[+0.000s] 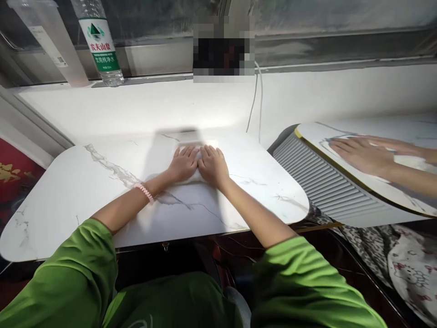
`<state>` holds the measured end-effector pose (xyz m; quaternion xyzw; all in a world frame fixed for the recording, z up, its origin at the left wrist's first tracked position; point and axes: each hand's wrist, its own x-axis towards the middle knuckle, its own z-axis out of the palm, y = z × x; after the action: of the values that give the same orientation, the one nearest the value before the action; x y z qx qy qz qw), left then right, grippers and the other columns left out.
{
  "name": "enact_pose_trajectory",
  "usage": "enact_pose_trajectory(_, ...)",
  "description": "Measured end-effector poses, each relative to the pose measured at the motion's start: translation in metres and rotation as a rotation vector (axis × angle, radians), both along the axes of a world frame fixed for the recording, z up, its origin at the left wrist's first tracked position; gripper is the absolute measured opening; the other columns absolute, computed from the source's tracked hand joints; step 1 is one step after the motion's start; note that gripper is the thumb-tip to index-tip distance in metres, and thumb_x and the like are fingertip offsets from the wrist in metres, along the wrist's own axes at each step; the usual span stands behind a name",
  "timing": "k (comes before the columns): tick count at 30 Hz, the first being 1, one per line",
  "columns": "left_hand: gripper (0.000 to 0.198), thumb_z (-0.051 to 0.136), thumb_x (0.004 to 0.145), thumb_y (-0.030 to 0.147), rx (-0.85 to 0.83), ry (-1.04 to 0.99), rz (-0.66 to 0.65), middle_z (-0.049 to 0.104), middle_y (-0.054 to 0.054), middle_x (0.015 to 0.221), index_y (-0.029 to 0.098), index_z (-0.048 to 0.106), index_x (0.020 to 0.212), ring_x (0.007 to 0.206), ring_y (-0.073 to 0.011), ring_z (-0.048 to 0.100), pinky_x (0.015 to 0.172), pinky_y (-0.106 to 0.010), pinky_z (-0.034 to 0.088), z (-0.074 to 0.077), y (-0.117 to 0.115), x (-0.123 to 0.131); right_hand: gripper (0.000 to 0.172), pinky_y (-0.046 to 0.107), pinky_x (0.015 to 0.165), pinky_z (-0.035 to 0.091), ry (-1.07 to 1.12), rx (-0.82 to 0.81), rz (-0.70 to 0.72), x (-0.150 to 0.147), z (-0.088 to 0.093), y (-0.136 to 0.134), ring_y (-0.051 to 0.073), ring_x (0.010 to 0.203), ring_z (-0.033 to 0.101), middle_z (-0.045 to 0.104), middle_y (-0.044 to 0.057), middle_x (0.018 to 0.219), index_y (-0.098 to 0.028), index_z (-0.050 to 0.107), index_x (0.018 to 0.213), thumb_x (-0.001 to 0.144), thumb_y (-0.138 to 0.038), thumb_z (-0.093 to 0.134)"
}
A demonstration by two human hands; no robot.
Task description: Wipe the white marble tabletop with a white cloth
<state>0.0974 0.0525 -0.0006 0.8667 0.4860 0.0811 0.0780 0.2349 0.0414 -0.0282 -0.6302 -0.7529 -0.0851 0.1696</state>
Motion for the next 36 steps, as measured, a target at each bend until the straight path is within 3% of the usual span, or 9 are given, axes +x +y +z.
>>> enact_pose_trajectory(5, 0.054, 0.031, 0.101, 0.028, 0.041, -0.018, -0.052, 0.034, -0.014, 0.160, 0.009, 0.036, 0.151, 0.150, -0.0269, 0.026, 0.123, -0.053, 0.014, -0.001, -0.084, -0.028, 0.054, 0.048, 0.115, 0.032, -0.086, -0.004, 0.064, -0.021, 0.000, -0.087, 0.032, 0.139, 0.044, 0.052, 0.021, 0.146, 0.003, 0.050, 0.141, 0.095, -0.019, 0.030)
enact_pose_trajectory(8, 0.054, 0.033, 0.101, 0.030, 0.057, -0.027, -0.060, 0.034, -0.016, 0.160, 0.009, 0.037, 0.151, 0.150, -0.0298, 0.026, 0.123, -0.056, 0.015, -0.004, -0.124, -0.045, 0.054, 0.046, 0.114, 0.033, -0.120, 0.007, 0.138, -0.027, 0.000, -0.126, 0.031, 0.139, 0.045, 0.053, 0.019, 0.146, 0.001, 0.050, 0.141, 0.096, -0.022, 0.031)
enact_pose_trajectory(10, 0.055, 0.032, 0.101, 0.030, 0.035, -0.024, -0.084, 0.031, -0.016, 0.161, 0.009, 0.036, 0.151, 0.151, -0.0303, 0.024, 0.123, -0.056, 0.015, -0.003, -0.139, -0.054, 0.053, 0.045, 0.113, 0.034, -0.106, 0.027, 0.181, -0.029, 0.001, -0.141, 0.029, 0.137, 0.047, 0.054, 0.018, 0.145, -0.001, 0.052, 0.141, 0.097, -0.024, 0.032)
enact_pose_trajectory(13, 0.055, 0.031, 0.102, 0.032, -0.024, -0.017, -0.119, 0.028, -0.015, 0.162, 0.010, 0.033, 0.153, 0.152, -0.0277, 0.021, 0.124, -0.054, 0.014, 0.002, -0.142, -0.062, 0.053, 0.047, 0.111, 0.036, -0.069, 0.046, 0.211, -0.030, 0.003, -0.145, 0.030, 0.135, 0.050, 0.057, 0.016, 0.143, -0.003, 0.054, 0.139, 0.097, -0.027, 0.033)
enact_pose_trajectory(16, 0.055, 0.032, 0.101, 0.031, -0.089, -0.009, -0.075, 0.029, -0.013, 0.162, 0.012, 0.032, 0.153, 0.152, -0.0260, 0.022, 0.124, -0.053, 0.015, 0.009, -0.127, -0.062, 0.053, 0.047, 0.112, 0.035, -0.051, 0.029, 0.218, -0.033, 0.004, -0.130, 0.030, 0.135, 0.049, 0.057, 0.016, 0.143, -0.004, 0.054, 0.140, 0.096, -0.027, 0.033)
enact_pose_trajectory(20, 0.054, 0.033, 0.099, 0.024, -0.091, 0.001, 0.020, 0.032, -0.013, 0.161, 0.012, 0.034, 0.151, 0.151, -0.0252, 0.025, 0.123, -0.053, 0.016, 0.013, -0.088, -0.059, 0.055, 0.046, 0.117, 0.029, -0.042, -0.059, 0.199, -0.043, 0.007, -0.086, 0.029, 0.140, 0.043, 0.051, 0.018, 0.148, -0.001, 0.050, 0.142, 0.095, -0.024, 0.031)
enact_pose_trajectory(26, 0.052, 0.033, 0.099, 0.022, 0.022, -0.011, 0.127, 0.036, -0.010, 0.160, 0.015, 0.038, 0.150, 0.149, -0.0236, 0.029, 0.123, -0.050, 0.016, 0.002, -0.001, -0.064, 0.055, 0.046, 0.119, 0.025, 0.025, -0.122, 0.243, -0.054, 0.008, 0.015, 0.028, 0.142, 0.040, 0.049, 0.016, 0.151, -0.005, 0.049, 0.142, 0.094, -0.022, 0.031)
enact_pose_trajectory(31, 0.050, 0.033, 0.098, 0.021, 0.108, -0.042, 0.174, 0.043, -0.008, 0.156, 0.018, 0.044, 0.147, 0.145, -0.0214, 0.036, 0.122, -0.046, 0.021, -0.001, 0.070, -0.067, 0.050, 0.052, 0.111, 0.031, 0.127, -0.037, 0.204, -0.063, 0.008, 0.090, 0.034, 0.137, 0.039, 0.051, 0.016, 0.147, -0.012, 0.056, 0.135, 0.090, -0.023, 0.036)
enact_pose_trajectory(36, 0.050, 0.031, 0.099, 0.019, 0.110, -0.055, 0.174, 0.048, -0.007, 0.152, 0.019, 0.047, 0.146, 0.142, -0.0204, 0.041, 0.121, -0.045, 0.023, 0.002, 0.102, -0.066, 0.045, 0.048, 0.107, 0.034, 0.134, -0.025, 0.154, -0.066, 0.012, 0.122, 0.035, 0.125, 0.046, 0.060, 0.017, 0.133, -0.011, 0.062, 0.127, 0.089, -0.023, 0.039)
